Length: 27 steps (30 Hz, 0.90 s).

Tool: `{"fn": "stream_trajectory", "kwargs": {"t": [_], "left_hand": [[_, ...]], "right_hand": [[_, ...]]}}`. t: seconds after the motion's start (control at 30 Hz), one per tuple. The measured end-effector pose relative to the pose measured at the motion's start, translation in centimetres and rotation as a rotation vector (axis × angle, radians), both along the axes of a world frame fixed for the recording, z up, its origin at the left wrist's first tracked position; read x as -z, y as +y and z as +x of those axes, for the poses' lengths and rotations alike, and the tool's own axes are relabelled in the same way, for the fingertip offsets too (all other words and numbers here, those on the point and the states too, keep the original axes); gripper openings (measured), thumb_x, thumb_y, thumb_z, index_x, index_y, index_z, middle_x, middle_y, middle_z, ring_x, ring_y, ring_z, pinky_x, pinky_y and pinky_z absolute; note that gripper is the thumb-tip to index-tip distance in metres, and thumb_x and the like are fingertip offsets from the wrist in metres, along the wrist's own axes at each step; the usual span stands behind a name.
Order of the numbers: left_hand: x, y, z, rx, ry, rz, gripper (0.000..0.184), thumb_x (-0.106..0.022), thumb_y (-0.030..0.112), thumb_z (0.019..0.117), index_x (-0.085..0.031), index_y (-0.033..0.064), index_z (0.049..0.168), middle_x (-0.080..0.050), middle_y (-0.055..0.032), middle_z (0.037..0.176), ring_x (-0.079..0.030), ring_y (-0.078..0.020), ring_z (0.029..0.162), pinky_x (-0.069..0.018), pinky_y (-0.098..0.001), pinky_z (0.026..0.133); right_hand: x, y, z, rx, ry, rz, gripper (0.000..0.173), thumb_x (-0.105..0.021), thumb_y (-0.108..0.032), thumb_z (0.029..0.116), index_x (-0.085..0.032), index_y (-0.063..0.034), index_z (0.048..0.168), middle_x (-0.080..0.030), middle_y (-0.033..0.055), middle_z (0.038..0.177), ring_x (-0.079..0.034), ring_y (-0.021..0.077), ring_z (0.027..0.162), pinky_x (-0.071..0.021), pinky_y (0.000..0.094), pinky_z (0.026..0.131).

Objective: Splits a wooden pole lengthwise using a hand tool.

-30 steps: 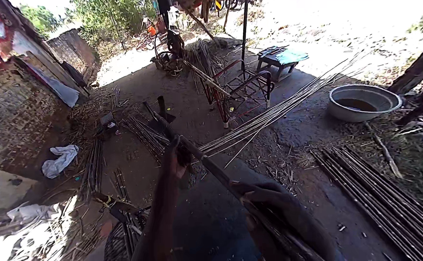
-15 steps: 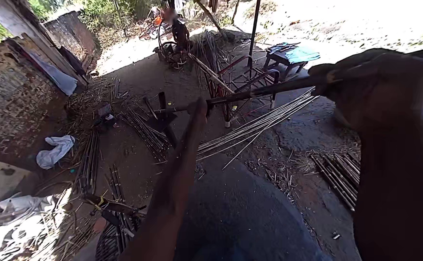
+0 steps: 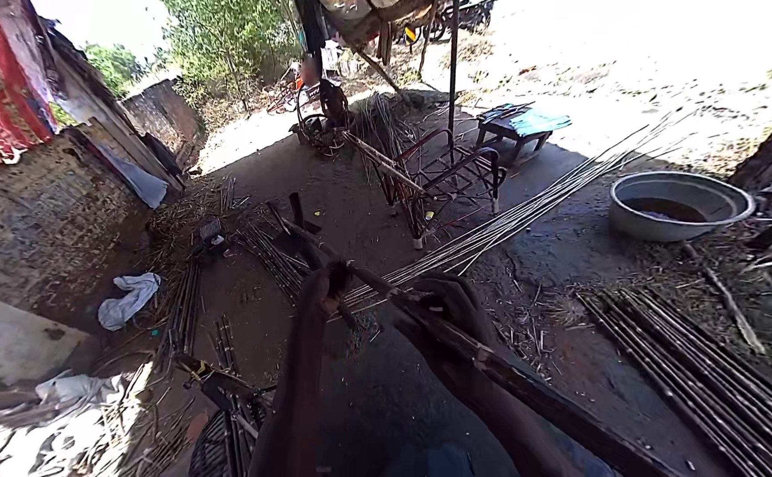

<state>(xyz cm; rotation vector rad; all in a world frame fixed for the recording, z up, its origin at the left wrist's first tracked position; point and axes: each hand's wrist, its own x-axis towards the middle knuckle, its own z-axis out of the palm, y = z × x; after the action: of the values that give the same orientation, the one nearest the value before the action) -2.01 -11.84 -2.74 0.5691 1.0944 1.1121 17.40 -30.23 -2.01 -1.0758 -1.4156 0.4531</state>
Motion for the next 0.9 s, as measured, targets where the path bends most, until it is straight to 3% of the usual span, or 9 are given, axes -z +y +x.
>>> {"fn": "stream_trajectory", "kwargs": {"t": [0.1,0.2,0.27,0.37,0.5,0.63,0.73,0.83,0.9], "left_hand": [[0.6,0.7,-1.1,-0.041,0.016,-0.011,0.023,-0.054,0.023,0.1053,-0.062,0.0023,0.105,-0.067,-0.0098,0.08,-0.066,-0.0153,0.062,-0.0591,-0.0285,0.058],[1.5,0.1,-1.8,-0.031,0.007,0.02,0.03,-0.048,0.031,0.1074,-0.061,0.0038,0.109,-0.069,-0.0094,0.087,-0.068,-0.0157,0.069,-0.06,-0.0293,0.063],[1.4,-0.7,-1.4,0.013,0.037,0.043,0.038,-0.049,0.04,0.1075,-0.061,0.0055,0.116,-0.072,-0.0092,0.099,-0.072,-0.0159,0.079,-0.0613,-0.0297,0.071],[1.5,-0.6,-0.7,-0.026,0.06,0.091,0.023,-0.055,0.026,0.1059,-0.063,0.0052,0.112,-0.07,-0.0077,0.094,-0.069,-0.0125,0.073,-0.0605,-0.0252,0.066],[1.9,1.3,-1.9,0.041,0.052,0.069,0.031,-0.044,0.027,0.1094,-0.061,0.0014,0.118,-0.072,-0.013,0.102,-0.071,-0.0162,0.076,-0.0612,-0.0282,0.066],[1.1,2.5,-1.3,0.036,0.068,0.032,0.036,-0.047,0.035,0.1085,-0.061,0.0029,0.116,-0.071,-0.013,0.1,-0.071,-0.0186,0.077,-0.0618,-0.0319,0.07],[0.2,5.2,0.0,0.047,0.105,0.041,0.04,-0.05,0.047,0.1052,-0.06,0.0076,0.107,-0.067,-0.0084,0.086,-0.067,-0.0164,0.067,-0.0598,-0.0306,0.06],[-0.5,9.0,2.0,0.099,0.108,0.049,0.045,-0.052,0.051,0.1032,-0.059,0.0068,0.103,-0.065,-0.0086,0.082,-0.063,-0.0156,0.06,-0.0565,-0.0288,0.053],[-1.8,11.0,4.5,0.05,0.146,0.039,0.042,-0.057,0.048,0.1016,-0.057,0.0071,0.096,-0.06,-0.0058,0.07,-0.058,-0.0136,0.051,-0.0538,-0.0272,0.048]], "right_hand": [[0.2,-5.7,0.7,0.112,0.031,0.081,0.044,-0.075,-0.05,0.0905,-0.067,-0.019,0.121,-0.066,-0.0014,0.107,-0.066,0.0089,0.082,-0.0604,0.0277,0.066],[0.6,-7.1,1.2,0.095,-0.04,0.179,0.034,-0.072,-0.043,0.0953,-0.069,-0.017,0.117,-0.065,0.0002,0.106,-0.065,0.0056,0.084,-0.0582,0.0216,0.068],[0.4,-6.1,1.6,0.039,-0.098,0.095,0.039,-0.073,-0.043,0.0946,-0.068,-0.0171,0.124,-0.064,-0.0017,0.105,-0.065,0.0042,0.083,-0.059,0.0217,0.068],[-0.6,-7.5,2.9,0.003,-0.112,0.014,0.053,-0.073,-0.047,0.0928,-0.062,-0.0189,0.137,-0.069,-0.0041,0.097,-0.065,0.0047,0.076,-0.0578,0.0249,0.064],[0.7,-9.8,3.9,0.077,-0.075,0.199,0.04,-0.076,-0.041,0.0927,-0.07,-0.0166,0.124,-0.073,-0.0005,0.096,-0.069,0.0064,0.08,-0.0581,0.0222,0.068],[-1.4,-8.3,5.4,0.185,-0.11,0.22,0.039,-0.072,-0.051,0.0936,-0.069,-0.0176,0.113,-0.069,-0.0059,0.08,-0.064,0.0017,0.065,-0.0537,0.0208,0.057],[-4.2,-5.4,6.4,0.332,-0.117,0.207,0.04,-0.068,-0.057,0.0937,-0.065,-0.0174,0.092,-0.061,-0.0089,0.067,-0.054,-0.0013,0.053,-0.0441,0.0205,0.047],[-6.3,-1.5,8.3,0.3,-0.034,0.181,0.033,-0.07,-0.049,0.095,-0.062,-0.0176,0.09,-0.062,-0.0119,0.072,-0.056,-0.0033,0.056,-0.0483,0.0177,0.048],[-7.0,1.4,11.3,0.221,0.088,0.087,0.026,-0.072,-0.04,0.0951,-0.064,-0.0156,0.096,-0.064,-0.0097,0.075,-0.057,0.0014,0.055,-0.05,0.0214,0.047]]}}
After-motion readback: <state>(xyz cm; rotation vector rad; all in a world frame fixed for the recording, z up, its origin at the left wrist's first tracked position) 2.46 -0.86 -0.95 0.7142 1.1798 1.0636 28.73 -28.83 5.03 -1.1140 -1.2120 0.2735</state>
